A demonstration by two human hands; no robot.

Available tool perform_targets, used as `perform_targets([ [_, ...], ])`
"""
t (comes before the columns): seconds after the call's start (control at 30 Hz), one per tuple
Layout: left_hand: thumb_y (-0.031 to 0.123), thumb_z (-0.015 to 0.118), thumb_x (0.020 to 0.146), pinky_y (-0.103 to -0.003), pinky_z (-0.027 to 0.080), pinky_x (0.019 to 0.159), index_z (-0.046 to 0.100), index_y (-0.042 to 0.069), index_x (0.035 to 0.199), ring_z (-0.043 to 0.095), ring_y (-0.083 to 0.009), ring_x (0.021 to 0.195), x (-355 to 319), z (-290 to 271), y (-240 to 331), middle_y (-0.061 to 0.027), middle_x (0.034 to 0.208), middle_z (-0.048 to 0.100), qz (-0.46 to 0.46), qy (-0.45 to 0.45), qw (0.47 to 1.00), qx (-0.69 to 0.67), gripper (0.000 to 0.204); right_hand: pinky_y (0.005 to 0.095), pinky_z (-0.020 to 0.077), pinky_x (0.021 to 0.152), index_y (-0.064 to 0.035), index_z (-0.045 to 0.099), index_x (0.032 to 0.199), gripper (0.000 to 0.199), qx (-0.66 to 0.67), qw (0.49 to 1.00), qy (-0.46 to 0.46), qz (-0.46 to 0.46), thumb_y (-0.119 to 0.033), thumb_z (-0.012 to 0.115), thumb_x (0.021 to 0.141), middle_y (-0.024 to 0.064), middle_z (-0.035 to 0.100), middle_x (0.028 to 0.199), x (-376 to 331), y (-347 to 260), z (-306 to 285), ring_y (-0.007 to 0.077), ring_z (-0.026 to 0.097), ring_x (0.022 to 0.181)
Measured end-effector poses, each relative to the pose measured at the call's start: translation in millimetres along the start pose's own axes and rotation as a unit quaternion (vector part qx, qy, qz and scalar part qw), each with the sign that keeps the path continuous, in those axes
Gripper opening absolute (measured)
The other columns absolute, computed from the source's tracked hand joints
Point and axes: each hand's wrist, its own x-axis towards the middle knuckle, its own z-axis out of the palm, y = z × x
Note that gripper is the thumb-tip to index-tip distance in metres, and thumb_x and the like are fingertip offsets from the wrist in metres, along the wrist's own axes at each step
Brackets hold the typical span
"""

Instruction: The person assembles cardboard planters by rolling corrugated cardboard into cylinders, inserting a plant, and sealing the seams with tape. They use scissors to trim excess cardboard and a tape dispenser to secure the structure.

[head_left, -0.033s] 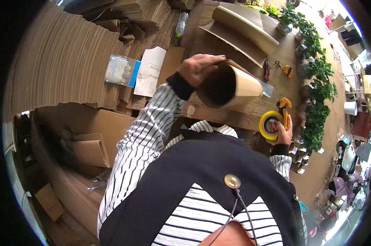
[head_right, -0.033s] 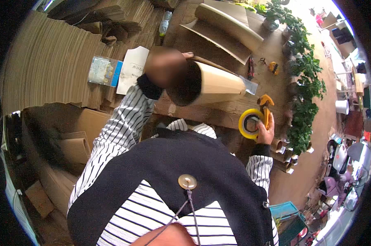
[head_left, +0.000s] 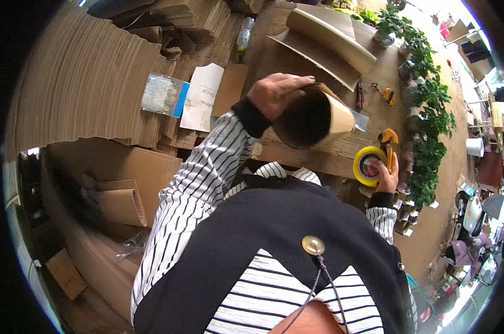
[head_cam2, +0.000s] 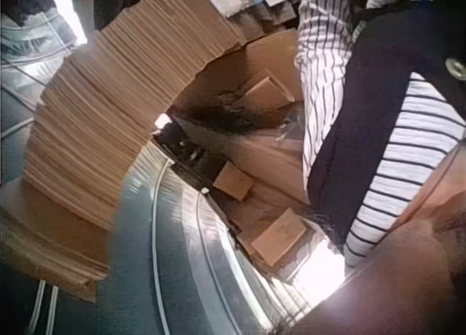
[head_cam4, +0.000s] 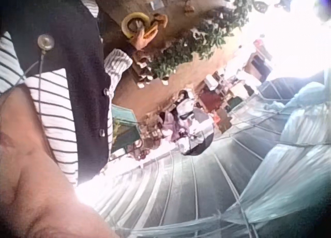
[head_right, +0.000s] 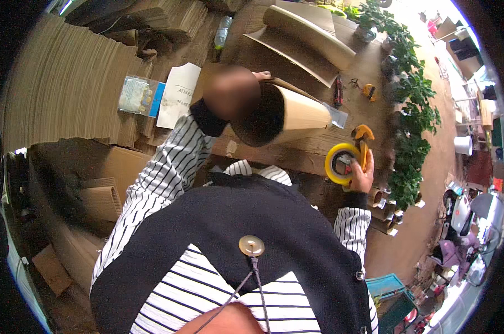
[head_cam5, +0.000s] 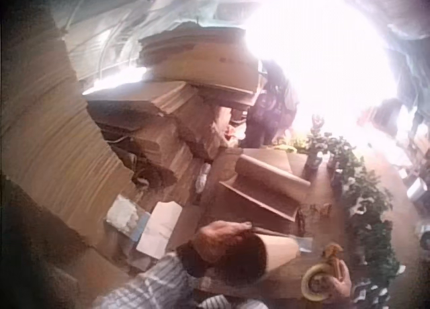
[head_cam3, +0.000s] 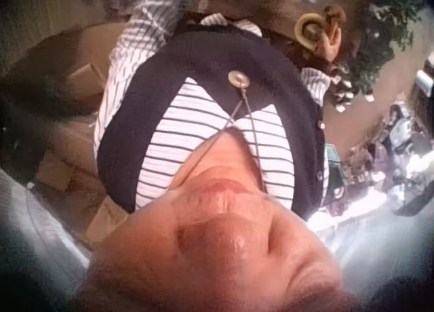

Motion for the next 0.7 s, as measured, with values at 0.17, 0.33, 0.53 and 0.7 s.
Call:
perform_targets([
  [0.17, 0.023, 0.064, 0.090, -0.037, 0.053, 0.087, 0.066, 0.012, 0.119, 0.066, -0.0278, 0.099, 32, 50, 51, -0.0102, 0.109, 0.069, 0.051, -0.053, 0.997, 0.040, 0.031, 0.0338, 0.0572, 0.079, -0.0027, 0.030, 0.146, 0.065, 0.087, 0.994, 0.002, -0.069, 0.006, 0.053, 0.086, 0.0145, 0.054, 0.130, 15, -34, -2, 0.0248, 0.064, 0.099],
  [0.33, 0.026, 0.064, 0.089, -0.037, 0.053, 0.087, 0.066, 0.011, 0.118, 0.067, -0.0272, 0.098, 52, 71, 78, -0.0106, 0.108, 0.070, 0.103, -0.069, 0.988, 0.094, 0.033, 0.0349, 0.0590, 0.073, -0.0041, 0.029, 0.147, 0.068, 0.102, 0.992, 0.009, -0.075, 0.010, 0.049, 0.084, 0.0143, 0.051, 0.132, 3, -45, -11, 0.0253, 0.065, 0.094],
  [0.53, 0.027, 0.064, 0.089, -0.037, 0.053, 0.086, 0.066, 0.007, 0.115, 0.067, -0.0279, 0.095, 59, 96, 103, -0.0125, 0.107, 0.069, 0.097, -0.119, 0.982, 0.108, 0.033, 0.0345, 0.0549, 0.086, -0.0040, 0.032, 0.146, 0.067, 0.165, 0.984, 0.025, -0.069, 0.009, 0.056, 0.084, 0.0129, 0.052, 0.134, -4, -31, -30, 0.0240, 0.063, 0.102],
  [0.7, 0.018, 0.066, 0.088, -0.041, 0.047, 0.095, 0.064, 0.003, 0.113, 0.063, -0.0314, 0.103, 34, 98, 120, -0.0158, 0.114, 0.066, 0.020, -0.179, 0.980, -0.082, 0.029, 0.0337, 0.0531, 0.090, -0.0039, 0.033, 0.145, 0.068, 0.202, 0.976, -0.005, -0.082, 0.007, 0.061, 0.084, 0.0117, 0.049, 0.137, -2, -22, -31, 0.0227, 0.058, 0.114],
])
